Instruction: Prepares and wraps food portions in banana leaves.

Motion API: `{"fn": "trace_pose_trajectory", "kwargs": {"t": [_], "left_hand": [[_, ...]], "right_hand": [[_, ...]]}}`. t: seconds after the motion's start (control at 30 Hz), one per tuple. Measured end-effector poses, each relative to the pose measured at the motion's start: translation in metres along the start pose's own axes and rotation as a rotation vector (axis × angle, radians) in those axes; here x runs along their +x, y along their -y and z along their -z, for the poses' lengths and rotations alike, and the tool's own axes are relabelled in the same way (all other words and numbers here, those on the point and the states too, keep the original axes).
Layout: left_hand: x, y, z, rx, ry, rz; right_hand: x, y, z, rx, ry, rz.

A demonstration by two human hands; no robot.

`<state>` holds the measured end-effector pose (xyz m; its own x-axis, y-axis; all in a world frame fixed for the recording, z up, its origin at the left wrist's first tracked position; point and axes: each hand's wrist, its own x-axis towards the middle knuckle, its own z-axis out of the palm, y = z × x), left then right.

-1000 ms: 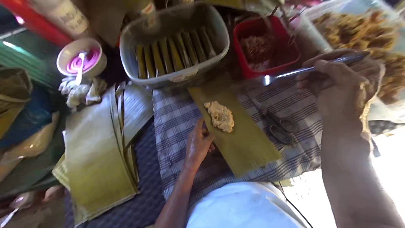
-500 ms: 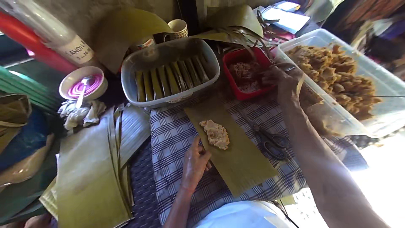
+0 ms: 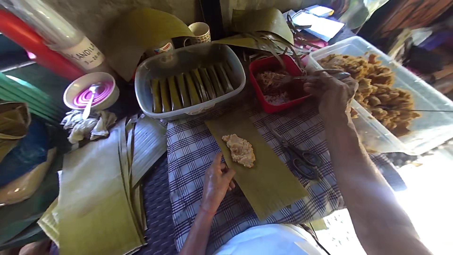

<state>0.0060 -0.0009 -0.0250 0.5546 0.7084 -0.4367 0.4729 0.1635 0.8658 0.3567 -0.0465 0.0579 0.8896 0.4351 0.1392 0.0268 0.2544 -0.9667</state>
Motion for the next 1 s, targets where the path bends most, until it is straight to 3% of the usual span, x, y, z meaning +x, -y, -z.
{"fn": "trace_pose_trajectory", "kwargs": {"t": [0.23,0.37,0.47,0.6,1.0], "left_hand": [[0.001,-0.002,0.0,-0.014,-0.006,0.015],[0.0,-0.005,-0.001,0.029,-0.015,0.048],[-0.008,-0.017,0.0,0.014,-0.034,0.073],[-0.009,-0.02,0.001,-0.003,-0.042,0.041],[-0.009,-0.018,0.0,-0.023,-0.046,0.019]], "right_hand": [[-0.01,0.017,0.0,0.051,0.065,0.041],[-0.047,0.036,0.016,0.08,0.269,-0.011],[-0.067,0.047,0.003,0.04,0.304,0.017],[-0.095,0.03,0.0,-0.003,0.427,-0.007],[-0.142,-0.015,0.0,-0.103,0.49,-0.205]]}}
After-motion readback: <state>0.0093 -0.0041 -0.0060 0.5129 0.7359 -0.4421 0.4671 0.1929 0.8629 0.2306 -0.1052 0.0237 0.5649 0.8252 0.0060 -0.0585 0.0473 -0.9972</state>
